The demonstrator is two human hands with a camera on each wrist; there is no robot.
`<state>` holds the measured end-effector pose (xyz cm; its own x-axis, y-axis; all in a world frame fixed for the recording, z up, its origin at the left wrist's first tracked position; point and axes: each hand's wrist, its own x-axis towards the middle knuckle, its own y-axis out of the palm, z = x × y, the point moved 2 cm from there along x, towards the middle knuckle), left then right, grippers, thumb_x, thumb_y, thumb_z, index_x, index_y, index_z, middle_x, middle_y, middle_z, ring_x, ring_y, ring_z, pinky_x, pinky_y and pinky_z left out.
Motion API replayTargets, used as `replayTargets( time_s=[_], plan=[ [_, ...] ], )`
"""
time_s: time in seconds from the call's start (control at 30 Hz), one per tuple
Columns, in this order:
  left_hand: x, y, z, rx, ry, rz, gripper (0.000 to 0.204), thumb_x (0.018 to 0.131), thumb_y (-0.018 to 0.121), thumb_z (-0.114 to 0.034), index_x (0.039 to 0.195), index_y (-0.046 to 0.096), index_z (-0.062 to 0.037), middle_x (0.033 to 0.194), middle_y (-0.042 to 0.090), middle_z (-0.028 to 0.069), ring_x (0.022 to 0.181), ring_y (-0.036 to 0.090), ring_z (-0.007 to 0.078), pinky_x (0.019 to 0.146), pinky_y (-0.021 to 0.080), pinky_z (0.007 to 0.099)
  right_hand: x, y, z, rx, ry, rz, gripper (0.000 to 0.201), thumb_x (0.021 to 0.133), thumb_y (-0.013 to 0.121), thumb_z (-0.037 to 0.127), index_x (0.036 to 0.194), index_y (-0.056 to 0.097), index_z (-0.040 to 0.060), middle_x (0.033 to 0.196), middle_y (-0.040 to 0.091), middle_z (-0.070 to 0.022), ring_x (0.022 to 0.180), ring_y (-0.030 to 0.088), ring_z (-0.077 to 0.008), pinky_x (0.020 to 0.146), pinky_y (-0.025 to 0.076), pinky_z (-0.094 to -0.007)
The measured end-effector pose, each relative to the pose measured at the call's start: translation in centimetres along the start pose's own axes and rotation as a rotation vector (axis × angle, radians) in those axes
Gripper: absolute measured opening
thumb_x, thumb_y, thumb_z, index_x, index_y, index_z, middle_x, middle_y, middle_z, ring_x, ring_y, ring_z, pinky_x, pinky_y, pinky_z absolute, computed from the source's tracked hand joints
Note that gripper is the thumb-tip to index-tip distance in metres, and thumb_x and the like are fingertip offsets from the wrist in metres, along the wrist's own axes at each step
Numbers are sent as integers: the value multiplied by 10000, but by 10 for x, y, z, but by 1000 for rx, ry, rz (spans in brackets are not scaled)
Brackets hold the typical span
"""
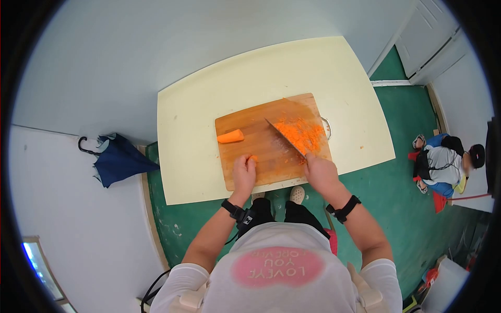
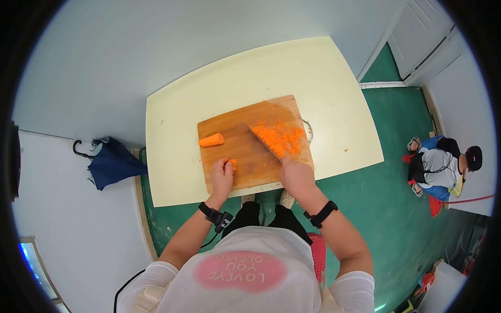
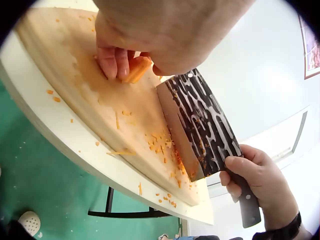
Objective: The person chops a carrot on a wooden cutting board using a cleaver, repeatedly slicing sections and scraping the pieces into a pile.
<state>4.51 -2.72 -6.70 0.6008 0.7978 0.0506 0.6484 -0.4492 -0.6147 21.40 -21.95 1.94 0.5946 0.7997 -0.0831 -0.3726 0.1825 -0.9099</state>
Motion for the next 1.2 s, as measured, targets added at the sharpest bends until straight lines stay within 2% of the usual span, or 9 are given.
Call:
replayTargets(
  time_s=[0.07,0.13,0.23,0.47,0.63,0.87,1.07,1.13,1.2],
  plan=[
    [1,5,12,-15,25,-3,177,961,537,-111,1072,595,14,915,609,75,713,623,132,633,530,253,9,-6,-6,-13,21,0,114,844,540,135,833,565,25,679,633,-185,619,643,-351,567,508,-469],
    [-4,6,5,-263,-263,77,194,990,497,-127,1092,592,8,876,624,66,665,617,110,585,535,241,13,-12,-9,26,52,30,115,845,547,138,844,564,24,681,630,-188,635,638,-365,578,506,-478],
    [-3,6,2,-279,-307,97,196,992,497,-128,1108,586,2,850,635,63,657,612,99,589,537,242,7,-10,-8,113,10,0,130,852,547,153,856,561,24,679,622,-197,651,627,-396,600,501,-500],
    [-2,7,-1,-337,-369,29,174,975,517,-120,1065,593,8,832,630,66,612,596,102,554,521,244,-23,17,21,359,3,189,172,858,549,180,920,585,24,708,627,-221,683,622,-420,632,495,-519],
    [-1,4,-5,-359,-424,85,180,982,506,-120,1076,581,14,851,646,72,653,618,92,575,551,233,-19,6,4,232,-9,192,173,852,558,185,897,571,19,700,629,-208,671,631,-399,618,505,-503],
    [-9,18,-20,-430,-452,159,165,962,554,-139,998,572,21,817,645,78,615,628,98,531,546,231,16,-15,-23,96,-28,101,162,849,576,178,885,570,20,705,632,-196,665,630,-388,604,504,-493],
    [-12,23,-19,-411,-497,167,172,961,565,-157,987,566,13,790,628,60,604,626,93,517,543,230,-3,-25,-11,238,55,108,173,855,582,176,932,592,22,721,630,-195,691,633,-384,623,502,-468],
    [-11,20,-19,-450,-468,186,184,962,569,-169,998,567,12,791,620,52,598,613,86,512,533,222,-9,-33,-15,378,115,-44,195,857,588,163,989,612,21,738,636,-198,690,635,-378,617,499,-450],
    [-11,20,-18,-459,-483,193,190,963,570,-173,1004,570,12,794,618,50,594,604,82,510,527,218,-9,-44,-23,389,138,-46,207,856,594,160,1008,616,21,742,640,-197,683,634,-375,611,496,-445]
  ],
)
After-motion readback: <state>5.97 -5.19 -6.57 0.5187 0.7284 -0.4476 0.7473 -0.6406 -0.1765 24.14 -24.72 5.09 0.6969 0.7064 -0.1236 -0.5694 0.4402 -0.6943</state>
